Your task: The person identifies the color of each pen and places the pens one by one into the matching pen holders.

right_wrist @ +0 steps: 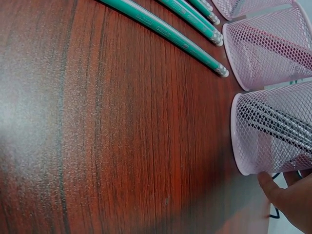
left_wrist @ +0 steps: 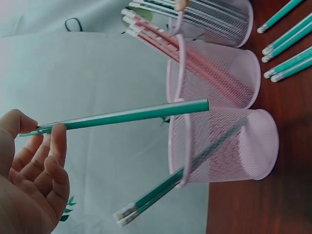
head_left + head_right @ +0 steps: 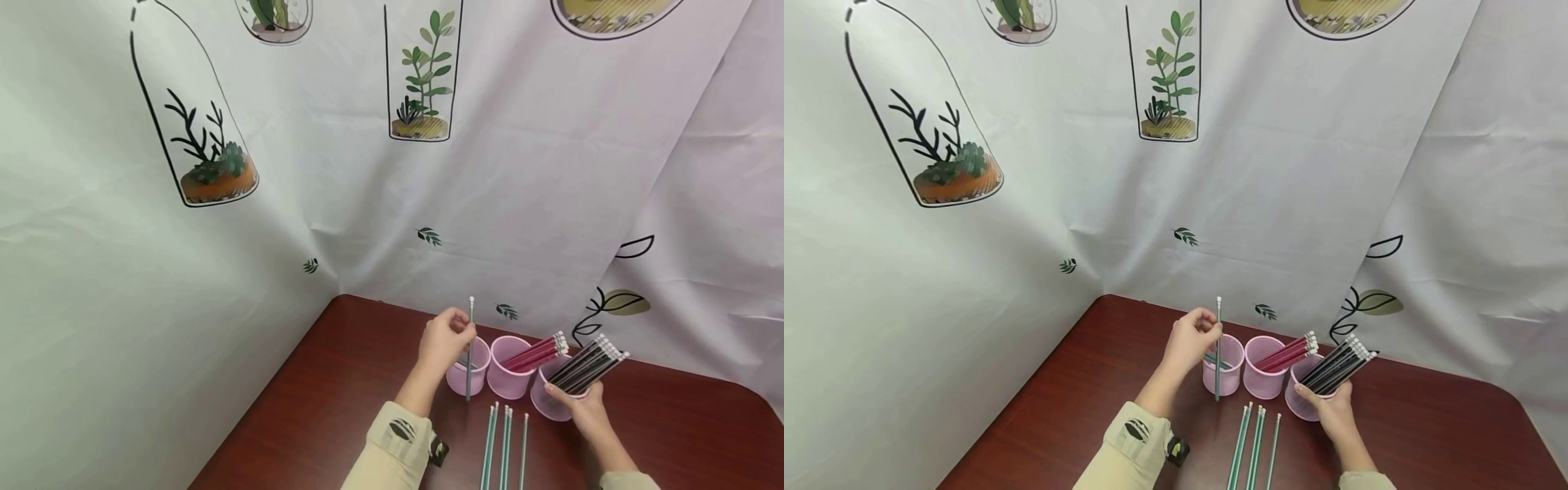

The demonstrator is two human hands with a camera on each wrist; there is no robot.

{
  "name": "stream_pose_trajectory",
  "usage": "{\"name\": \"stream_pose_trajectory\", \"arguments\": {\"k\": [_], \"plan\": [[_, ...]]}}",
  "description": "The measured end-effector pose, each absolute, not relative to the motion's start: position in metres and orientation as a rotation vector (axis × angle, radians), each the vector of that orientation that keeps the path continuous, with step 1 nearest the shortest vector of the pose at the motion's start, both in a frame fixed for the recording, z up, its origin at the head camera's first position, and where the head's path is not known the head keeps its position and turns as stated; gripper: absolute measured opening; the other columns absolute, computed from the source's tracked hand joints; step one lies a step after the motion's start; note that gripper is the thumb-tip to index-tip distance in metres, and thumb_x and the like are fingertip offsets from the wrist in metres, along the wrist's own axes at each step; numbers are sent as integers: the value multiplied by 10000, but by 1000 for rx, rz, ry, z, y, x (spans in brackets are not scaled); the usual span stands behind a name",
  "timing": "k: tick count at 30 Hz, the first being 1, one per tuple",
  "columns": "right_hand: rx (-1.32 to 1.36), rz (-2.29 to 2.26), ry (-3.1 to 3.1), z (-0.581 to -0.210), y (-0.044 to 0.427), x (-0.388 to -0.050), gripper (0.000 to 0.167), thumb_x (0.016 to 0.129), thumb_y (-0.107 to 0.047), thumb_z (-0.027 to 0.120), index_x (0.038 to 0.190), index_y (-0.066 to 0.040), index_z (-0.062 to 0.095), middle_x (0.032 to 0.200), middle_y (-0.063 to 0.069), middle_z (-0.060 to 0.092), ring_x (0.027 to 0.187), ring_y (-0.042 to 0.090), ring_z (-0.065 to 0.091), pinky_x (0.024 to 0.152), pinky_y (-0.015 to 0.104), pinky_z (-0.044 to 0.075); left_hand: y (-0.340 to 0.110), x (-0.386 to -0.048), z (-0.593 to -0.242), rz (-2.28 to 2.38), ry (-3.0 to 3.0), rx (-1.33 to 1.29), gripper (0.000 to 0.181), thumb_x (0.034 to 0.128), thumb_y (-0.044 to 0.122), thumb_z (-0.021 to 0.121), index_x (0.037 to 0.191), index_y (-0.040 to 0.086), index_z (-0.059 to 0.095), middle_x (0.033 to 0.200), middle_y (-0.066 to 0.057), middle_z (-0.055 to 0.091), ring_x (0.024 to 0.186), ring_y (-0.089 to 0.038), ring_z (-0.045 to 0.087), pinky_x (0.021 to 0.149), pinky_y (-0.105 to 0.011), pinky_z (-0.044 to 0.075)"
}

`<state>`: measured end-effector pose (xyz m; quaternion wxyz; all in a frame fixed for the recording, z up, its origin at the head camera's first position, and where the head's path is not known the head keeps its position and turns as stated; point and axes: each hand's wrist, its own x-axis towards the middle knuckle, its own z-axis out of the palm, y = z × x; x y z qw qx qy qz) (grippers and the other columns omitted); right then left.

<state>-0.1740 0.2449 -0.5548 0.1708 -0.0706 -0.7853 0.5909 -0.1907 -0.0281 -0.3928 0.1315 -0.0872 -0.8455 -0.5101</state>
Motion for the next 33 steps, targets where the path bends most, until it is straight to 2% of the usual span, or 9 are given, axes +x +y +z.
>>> {"name": "stream_pose_trajectory", "arguments": {"k": [4, 6, 10, 14, 17, 19, 22, 26, 33], "plan": [[-171, 1723, -2191, -529, 235, -163, 503, 738, -32, 748, 1134, 48, 448, 909, -14, 575, 787, -31, 523, 735, 85, 371, -32, -191, -386, -1495, -2398, -243, 95, 774, 163, 654, 837, 139, 587, 705, 76, 623, 545, -20, 533, 535, -208, 448], [-187, 1708, -2216, -521, 231, -159, 515, 748, -18, 738, 1156, 75, 438, 909, -9, 589, 789, -33, 529, 746, 88, 377, -34, -192, -385, -1518, -2367, -233, 113, 763, 158, 655, 831, 130, 569, 706, 64, 615, 564, -34, 536, 544, -214, 452], [-264, 1695, -2273, -521, 231, -156, 578, 759, -89, 751, 1186, 20, 377, 1036, 44, 487, 818, -76, 469, 756, 87, 340, -35, -191, -389, -1516, -2343, -212, 129, 741, 150, 651, 816, 126, 549, 717, 52, 601, 610, -45, 533, 570, -219, 451], [-271, 1688, -2287, -532, 235, -159, 620, 750, -172, 771, 1181, -42, 345, 1086, 66, 413, 857, -45, 450, 762, 115, 331, -35, -189, -403, -1503, -2358, -179, 135, 728, 130, 652, 802, 139, 539, 710, 61, 577, 625, -47, 515, 572, -217, 448], [-262, 1689, -2295, -537, 237, -160, 706, 754, -191, 764, 1230, 17, 285, 1144, 147, 382, 947, 92, 449, 855, 229, 347, -34, -187, -418, -1506, -2383, -168, 149, 717, 107, 654, 784, 135, 524, 694, 63, 569, 617, -44, 516, 561, -216, 451], [-282, 1666, -2311, -542, 239, -164, 754, 754, -209, 767, 1247, 31, 250, 1176, 167, 357, 960, 113, 439, 858, 227, 344, -32, -184, -429, -1514, -2396, -164, 153, 711, 98, 657, 780, 130, 525, 694, 66, 582, 623, -37, 535, 569, -215, 460], [-289, 1676, -2313, -545, 241, -167, 706, 757, -201, 765, 1237, -21, 281, 1196, 169, 356, 934, 39, 437, 836, 167, 332, -30, -180, -445, -1531, -2395, -143, 153, 703, 94, 661, 783, 121, 533, 710, 65, 608, 641, -36, 564, 593, -220, 474], [-281, 1700, -2266, -550, 243, -171, 570, 739, -190, 781, 1127, -194, 364, 1143, 97, 407, 849, -71, 445, 756, 74, 321, -29, -179, -462, -1573, -2350, -122, 157, 695, 79, 657, 782, 110, 530, 702, 60, 609, 626, -31, 557, 584, -222, 473], [-224, 1691, -2267, -549, 243, -170, 577, 747, -197, 775, 1152, -126, 370, 1114, 88, 402, 869, -42, 451, 764, 109, 343, -30, -179, -478, -1632, -2266, -99, 134, 711, 50, 664, 759, 90, 546, 726, -2, 665, 652, -70, 621, 597, -212, 503]]}}
